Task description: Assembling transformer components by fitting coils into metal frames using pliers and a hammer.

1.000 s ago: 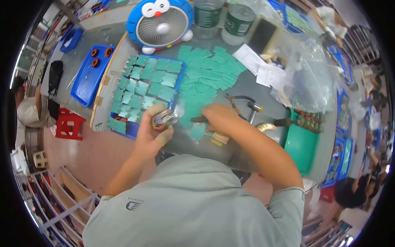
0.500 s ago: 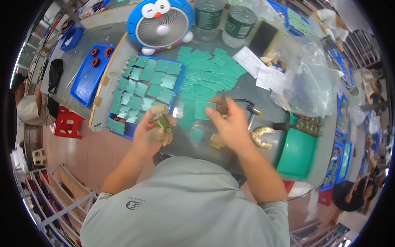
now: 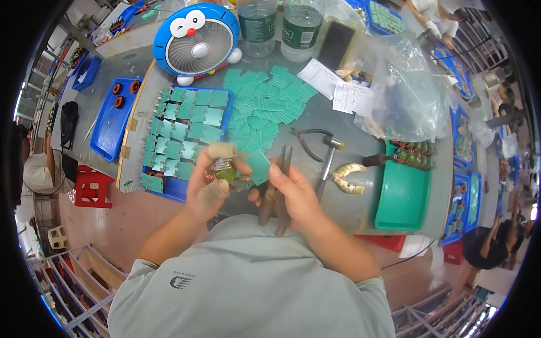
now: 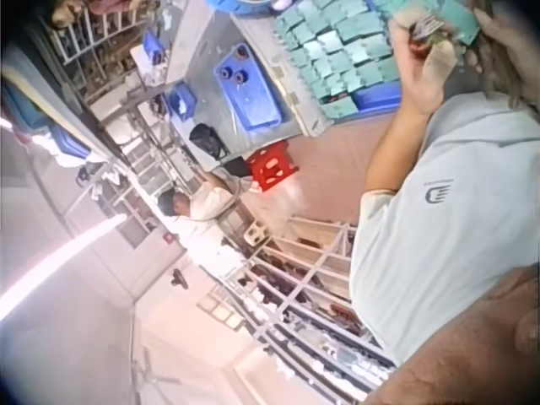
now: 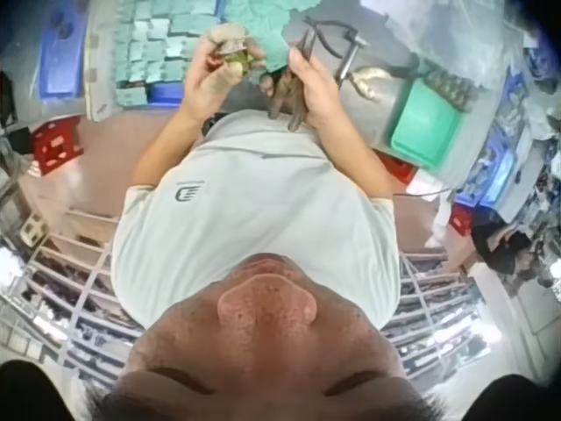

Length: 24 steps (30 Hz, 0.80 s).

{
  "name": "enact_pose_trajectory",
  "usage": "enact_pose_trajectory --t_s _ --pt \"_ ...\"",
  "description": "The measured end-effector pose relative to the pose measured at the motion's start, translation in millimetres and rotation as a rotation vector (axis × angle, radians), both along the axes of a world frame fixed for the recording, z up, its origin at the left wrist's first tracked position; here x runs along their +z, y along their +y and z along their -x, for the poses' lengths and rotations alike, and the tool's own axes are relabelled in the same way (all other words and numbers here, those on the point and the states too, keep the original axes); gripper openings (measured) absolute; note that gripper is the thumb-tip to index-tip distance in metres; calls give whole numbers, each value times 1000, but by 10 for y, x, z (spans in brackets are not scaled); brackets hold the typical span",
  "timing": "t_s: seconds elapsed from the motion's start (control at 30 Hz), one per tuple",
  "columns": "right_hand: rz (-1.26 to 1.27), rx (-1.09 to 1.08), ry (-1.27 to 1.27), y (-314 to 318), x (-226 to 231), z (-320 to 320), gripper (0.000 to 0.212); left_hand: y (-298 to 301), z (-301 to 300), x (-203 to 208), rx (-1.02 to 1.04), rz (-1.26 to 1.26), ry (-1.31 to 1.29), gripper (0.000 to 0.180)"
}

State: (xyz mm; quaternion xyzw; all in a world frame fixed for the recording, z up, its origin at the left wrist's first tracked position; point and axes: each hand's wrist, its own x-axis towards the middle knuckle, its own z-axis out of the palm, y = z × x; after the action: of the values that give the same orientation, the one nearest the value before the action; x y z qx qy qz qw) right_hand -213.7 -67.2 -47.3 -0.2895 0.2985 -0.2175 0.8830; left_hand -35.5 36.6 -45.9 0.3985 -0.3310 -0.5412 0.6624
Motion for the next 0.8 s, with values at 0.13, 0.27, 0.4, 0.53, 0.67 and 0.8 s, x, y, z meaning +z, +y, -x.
enact_pose_trajectory --t_s 0.13,0.27,0.4,0.53,0.67,0.8 --pt "-178 122 -195 -57 -57 83 36 40 8 -3 -38 -17 -51 67" --pt "-126 148 -96 -56 -117 132 38 35 40 -10 -98 6 -3 68" --pt "12 130 -47 -96 -49 197 35 9 -21 -61 -67 37 -171 65" --pt "57 113 25 -91 14 183 26 -4 4 -98 -98 -22 -222 60" --pt "10 118 70 -98 8 135 25 -48 37 -175 -169 31 -107 55" --pt "166 221 199 -116 -20 144 26 26 -14 -124 -223 -35 -113 61"
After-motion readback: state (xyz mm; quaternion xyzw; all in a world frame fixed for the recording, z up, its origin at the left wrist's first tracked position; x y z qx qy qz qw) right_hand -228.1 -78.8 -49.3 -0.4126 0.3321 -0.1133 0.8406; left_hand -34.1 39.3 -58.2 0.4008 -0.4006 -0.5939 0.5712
